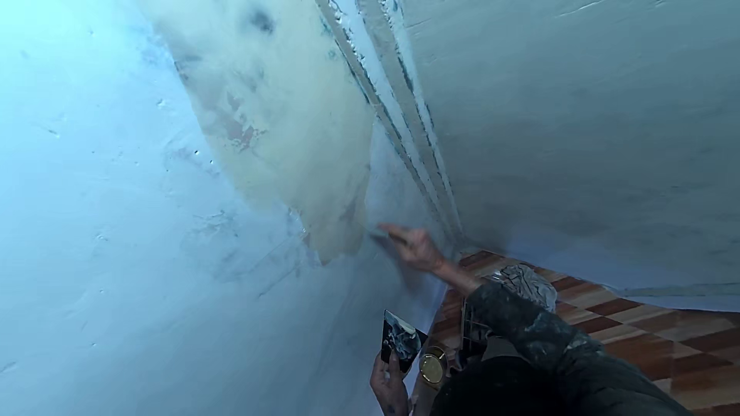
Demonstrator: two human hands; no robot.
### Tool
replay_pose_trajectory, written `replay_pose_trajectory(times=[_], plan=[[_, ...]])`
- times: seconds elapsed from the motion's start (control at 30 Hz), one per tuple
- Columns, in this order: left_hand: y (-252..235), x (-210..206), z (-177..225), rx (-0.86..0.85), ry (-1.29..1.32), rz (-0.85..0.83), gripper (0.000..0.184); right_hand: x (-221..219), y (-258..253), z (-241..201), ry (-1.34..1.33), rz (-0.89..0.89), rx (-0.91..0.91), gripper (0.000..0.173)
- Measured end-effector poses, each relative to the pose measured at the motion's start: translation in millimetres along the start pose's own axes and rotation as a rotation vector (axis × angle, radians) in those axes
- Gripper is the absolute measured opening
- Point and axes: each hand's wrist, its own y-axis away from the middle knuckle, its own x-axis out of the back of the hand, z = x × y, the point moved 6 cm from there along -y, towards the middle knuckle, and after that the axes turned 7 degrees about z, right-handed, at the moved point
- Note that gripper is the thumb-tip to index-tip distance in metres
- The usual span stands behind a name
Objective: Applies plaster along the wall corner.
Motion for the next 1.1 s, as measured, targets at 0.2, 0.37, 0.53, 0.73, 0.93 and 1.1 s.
replay_pose_trajectory(times=[0.2,0.37,0.53,0.73,0.93,1.1], plan=[[-0.1,-21.6,37.4,0.19,0.197,0.011,0.017,87.3,-76.1,19.7,-0.352,0.211,-0.414,0.029],[-34.3,-63.6,112.5,0.343,0.538,-0.055,0.021,77.9,-20.1,-2.2,-0.373,0.014,-0.421,0.037],[-42.5,-98.6,156.9,0.424,0.739,-0.166,0.021,83.0,30.8,-45.4,-0.421,-0.076,0.037,0.035],[-41.7,-108.2,168.6,0.421,0.708,-0.186,0.02,106.7,40.9,-42.8,-0.198,-0.212,0.255,0.037],[-53.7,-101.6,187.3,0.353,0.789,-0.161,0.023,130.1,44.2,-30.4,0.031,-0.444,0.151,0.031],[-46.8,-112.2,204.3,0.331,0.786,-0.205,0.022,147.7,-0.8,-49.8,-0.172,0.072,-0.067,0.036]])
